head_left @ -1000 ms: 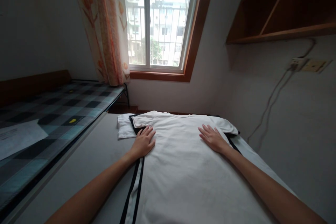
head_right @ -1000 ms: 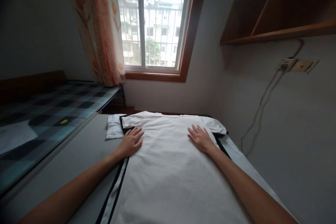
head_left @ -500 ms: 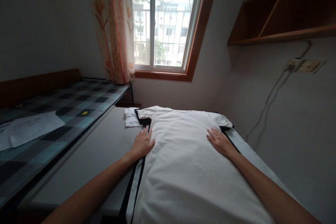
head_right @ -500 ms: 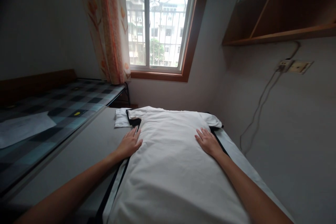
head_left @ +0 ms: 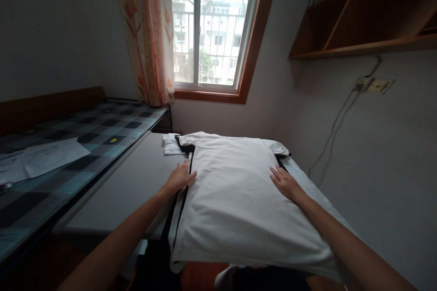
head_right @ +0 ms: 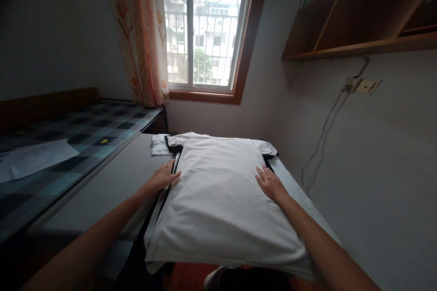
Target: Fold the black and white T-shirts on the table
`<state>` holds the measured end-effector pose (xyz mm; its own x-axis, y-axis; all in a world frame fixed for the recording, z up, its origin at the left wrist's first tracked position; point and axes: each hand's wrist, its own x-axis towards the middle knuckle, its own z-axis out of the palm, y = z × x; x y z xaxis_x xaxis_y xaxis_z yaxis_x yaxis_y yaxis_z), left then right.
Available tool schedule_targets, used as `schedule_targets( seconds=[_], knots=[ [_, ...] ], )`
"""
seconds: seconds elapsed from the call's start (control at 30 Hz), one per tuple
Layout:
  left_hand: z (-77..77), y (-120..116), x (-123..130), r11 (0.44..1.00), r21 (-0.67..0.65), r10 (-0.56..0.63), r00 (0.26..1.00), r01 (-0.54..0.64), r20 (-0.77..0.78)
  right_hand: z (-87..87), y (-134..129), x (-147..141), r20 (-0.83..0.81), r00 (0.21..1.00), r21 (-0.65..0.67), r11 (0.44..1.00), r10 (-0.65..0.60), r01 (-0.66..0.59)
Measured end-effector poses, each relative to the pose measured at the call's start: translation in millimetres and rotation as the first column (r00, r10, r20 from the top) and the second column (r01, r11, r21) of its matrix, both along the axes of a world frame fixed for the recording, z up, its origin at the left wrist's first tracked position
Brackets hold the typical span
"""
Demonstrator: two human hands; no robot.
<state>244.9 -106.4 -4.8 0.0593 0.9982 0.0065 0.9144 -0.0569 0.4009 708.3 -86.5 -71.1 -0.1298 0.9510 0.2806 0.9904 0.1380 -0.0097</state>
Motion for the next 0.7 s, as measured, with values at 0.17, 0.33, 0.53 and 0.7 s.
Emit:
schedule_targets(
  seconds=[0.17, 0.33, 0.53, 0.7],
  knots=[
    [3.3, -1, -7, 0.991, -0.101, -0.073, 0.993, 0.082, 0.089, 7.1, -5, -8, 0.013, 0.999, -0.034, 0.998, -0.052, 0.052],
    [8.5, -23, 3, 0.993, -0.079, -0.095, 0.994, 0.090, -0.059, 19.9, -14, -22, 0.043, 0.983, -0.151, 0.971, -0.181, 0.185],
    [3.1, -35, 17, 0.989, -0.051, -0.146, 0.984, 0.142, -0.098, 28.5, -18, -28, 0.049, 0.978, -0.193, 0.959, -0.204, 0.210],
    [-3.7, -37, 12, 0.986, -0.020, -0.165, 0.984, 0.164, -0.066, 29.4, -20, -28, 0.056, 0.976, -0.184, 0.959, -0.208, 0.215]
  ],
)
